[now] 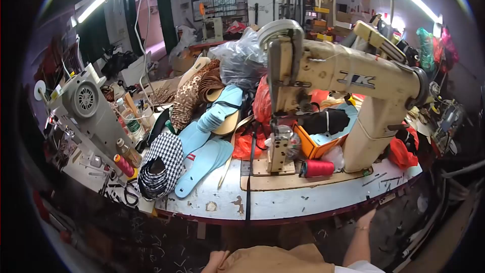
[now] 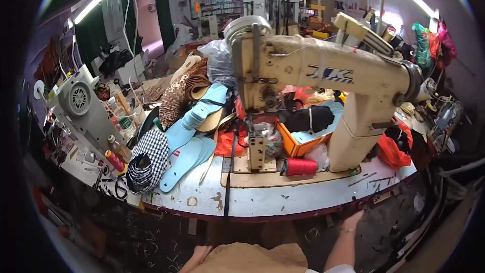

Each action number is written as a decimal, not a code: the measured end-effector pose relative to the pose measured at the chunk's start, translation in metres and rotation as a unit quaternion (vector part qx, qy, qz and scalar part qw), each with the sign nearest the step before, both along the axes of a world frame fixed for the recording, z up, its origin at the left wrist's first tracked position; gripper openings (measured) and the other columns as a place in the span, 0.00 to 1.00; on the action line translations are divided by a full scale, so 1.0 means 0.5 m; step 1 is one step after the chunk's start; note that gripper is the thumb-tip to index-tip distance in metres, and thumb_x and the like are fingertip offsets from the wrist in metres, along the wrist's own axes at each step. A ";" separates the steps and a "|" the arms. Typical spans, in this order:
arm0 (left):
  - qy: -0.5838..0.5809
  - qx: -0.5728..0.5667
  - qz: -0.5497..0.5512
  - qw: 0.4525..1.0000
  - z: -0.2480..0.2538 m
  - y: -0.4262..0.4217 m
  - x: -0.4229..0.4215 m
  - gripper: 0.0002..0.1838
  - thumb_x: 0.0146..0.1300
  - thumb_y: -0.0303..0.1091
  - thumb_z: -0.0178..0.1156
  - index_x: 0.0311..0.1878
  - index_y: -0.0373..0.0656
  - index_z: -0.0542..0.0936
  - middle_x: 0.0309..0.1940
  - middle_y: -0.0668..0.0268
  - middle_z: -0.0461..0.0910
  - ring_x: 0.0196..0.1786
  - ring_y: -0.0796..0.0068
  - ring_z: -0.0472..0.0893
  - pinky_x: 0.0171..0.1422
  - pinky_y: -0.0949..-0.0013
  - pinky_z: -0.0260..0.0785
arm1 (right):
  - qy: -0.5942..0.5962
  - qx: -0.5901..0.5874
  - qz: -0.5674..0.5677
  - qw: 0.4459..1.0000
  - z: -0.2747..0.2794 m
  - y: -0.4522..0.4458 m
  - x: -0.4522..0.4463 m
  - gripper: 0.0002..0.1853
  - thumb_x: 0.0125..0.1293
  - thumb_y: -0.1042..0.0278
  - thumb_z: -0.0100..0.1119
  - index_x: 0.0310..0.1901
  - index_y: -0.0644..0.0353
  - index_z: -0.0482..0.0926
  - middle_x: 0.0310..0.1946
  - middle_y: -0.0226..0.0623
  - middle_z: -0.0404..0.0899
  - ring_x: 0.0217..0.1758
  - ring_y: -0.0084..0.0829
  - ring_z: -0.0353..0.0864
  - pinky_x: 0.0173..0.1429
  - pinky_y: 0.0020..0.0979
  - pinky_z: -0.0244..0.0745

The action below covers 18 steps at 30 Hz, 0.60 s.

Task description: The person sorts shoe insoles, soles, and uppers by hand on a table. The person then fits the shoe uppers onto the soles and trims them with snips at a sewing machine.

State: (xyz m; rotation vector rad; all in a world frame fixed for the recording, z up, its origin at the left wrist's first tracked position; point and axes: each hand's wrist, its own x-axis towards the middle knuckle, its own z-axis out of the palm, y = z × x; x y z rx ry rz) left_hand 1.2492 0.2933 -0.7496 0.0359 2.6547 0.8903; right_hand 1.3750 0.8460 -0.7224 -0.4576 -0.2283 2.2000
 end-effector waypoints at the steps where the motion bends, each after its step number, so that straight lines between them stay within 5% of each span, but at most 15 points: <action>1: 0.001 -0.001 -0.006 1.000 0.003 0.007 -0.004 0.28 0.57 0.51 0.55 0.55 0.41 0.72 0.41 0.48 0.77 0.49 0.50 0.76 0.53 0.59 0.70 | -0.033 -0.014 -0.058 0.998 0.019 0.043 0.001 0.33 0.62 0.37 0.46 0.58 0.56 0.71 0.56 0.39 0.70 0.58 0.45 0.68 0.61 0.52 0.64; 4: 0.092 -0.083 -0.053 0.991 -0.046 0.033 -0.029 0.29 0.57 0.51 0.55 0.56 0.43 0.71 0.42 0.48 0.76 0.51 0.50 0.76 0.54 0.58 0.70 | -0.120 -0.023 -0.029 0.992 -0.032 0.108 0.022 0.23 0.68 0.50 0.41 0.58 0.54 0.70 0.56 0.36 0.71 0.59 0.39 0.68 0.63 0.42 0.65; 6: 0.179 -0.153 -0.085 0.968 -0.056 0.065 -0.045 0.29 0.56 0.51 0.54 0.57 0.44 0.71 0.43 0.48 0.76 0.52 0.50 0.75 0.54 0.56 0.70 | -0.031 -0.061 -0.033 0.997 0.020 0.041 0.005 0.25 0.67 0.47 0.42 0.60 0.53 0.69 0.58 0.35 0.69 0.61 0.42 0.66 0.64 0.48 0.60; 9: 0.106 -0.176 -0.094 0.974 0.008 0.086 -0.065 0.29 0.56 0.50 0.54 0.59 0.48 0.69 0.49 0.48 0.74 0.54 0.49 0.73 0.54 0.55 0.69 | 0.020 -0.057 -0.013 0.998 0.003 0.031 -0.005 0.30 0.66 0.39 0.38 0.63 0.49 0.65 0.62 0.32 0.66 0.65 0.40 0.61 0.68 0.47 0.53; 11: 0.143 -0.041 -0.149 0.978 0.025 0.066 -0.066 0.24 0.56 0.48 0.53 0.55 0.49 0.74 0.47 0.49 0.76 0.52 0.51 0.75 0.52 0.54 0.70 | -0.065 -0.082 -0.012 0.994 0.039 0.004 -0.016 0.33 0.65 0.35 0.40 0.63 0.50 0.65 0.62 0.32 0.66 0.66 0.40 0.61 0.67 0.47 0.55; 13: 0.013 -0.248 -0.169 0.954 0.128 0.017 -0.055 0.20 0.52 0.43 0.60 0.45 0.42 0.79 0.41 0.50 0.79 0.45 0.51 0.79 0.45 0.55 0.72 | -0.046 -0.048 -0.021 0.998 -0.006 0.026 -0.015 0.34 0.64 0.34 0.40 0.64 0.51 0.64 0.62 0.33 0.65 0.66 0.41 0.60 0.68 0.48 0.54; 14: 0.072 -0.200 -0.121 0.970 0.092 -0.056 -0.064 0.13 0.49 0.42 0.61 0.33 0.41 0.82 0.32 0.52 0.80 0.39 0.51 0.81 0.41 0.55 0.73 | -0.027 -0.010 -0.025 0.999 -0.030 0.037 -0.015 0.36 0.63 0.33 0.40 0.64 0.52 0.63 0.63 0.34 0.65 0.67 0.42 0.59 0.68 0.49 0.54; 15: 0.077 -0.211 -0.050 0.973 0.060 -0.148 -0.069 0.14 0.48 0.42 0.61 0.32 0.41 0.82 0.27 0.52 0.80 0.36 0.51 0.81 0.41 0.56 0.73 | -0.026 -0.015 -0.024 0.999 -0.036 0.040 -0.008 0.36 0.63 0.33 0.40 0.64 0.52 0.63 0.63 0.34 0.65 0.67 0.42 0.59 0.68 0.49 0.54; 16: 0.155 -0.257 -0.110 0.948 0.063 -0.215 -0.067 0.16 0.48 0.43 0.60 0.32 0.40 0.83 0.27 0.51 0.80 0.34 0.48 0.80 0.39 0.55 0.73 | -0.031 0.015 -0.023 0.999 -0.045 0.042 0.000 0.36 0.64 0.34 0.40 0.65 0.52 0.62 0.63 0.34 0.63 0.67 0.42 0.59 0.68 0.50 0.54; 17: 0.142 -0.239 -0.113 0.954 0.126 -0.234 -0.039 0.10 0.51 0.34 0.59 0.33 0.40 0.83 0.23 0.55 0.79 0.26 0.56 0.80 0.31 0.61 0.71 | -0.037 0.045 -0.022 0.998 -0.055 0.041 0.006 0.36 0.65 0.35 0.40 0.66 0.53 0.60 0.64 0.35 0.62 0.68 0.42 0.58 0.67 0.51 0.54; 18: 0.041 -0.291 -0.088 0.952 0.125 -0.256 -0.030 0.12 0.55 0.35 0.57 0.41 0.42 0.80 0.37 0.57 0.77 0.39 0.56 0.77 0.40 0.58 0.70 | 0.004 0.054 0.008 0.999 -0.072 0.038 0.012 0.33 0.67 0.39 0.38 0.67 0.53 0.59 0.65 0.34 0.61 0.69 0.41 0.57 0.67 0.50 0.55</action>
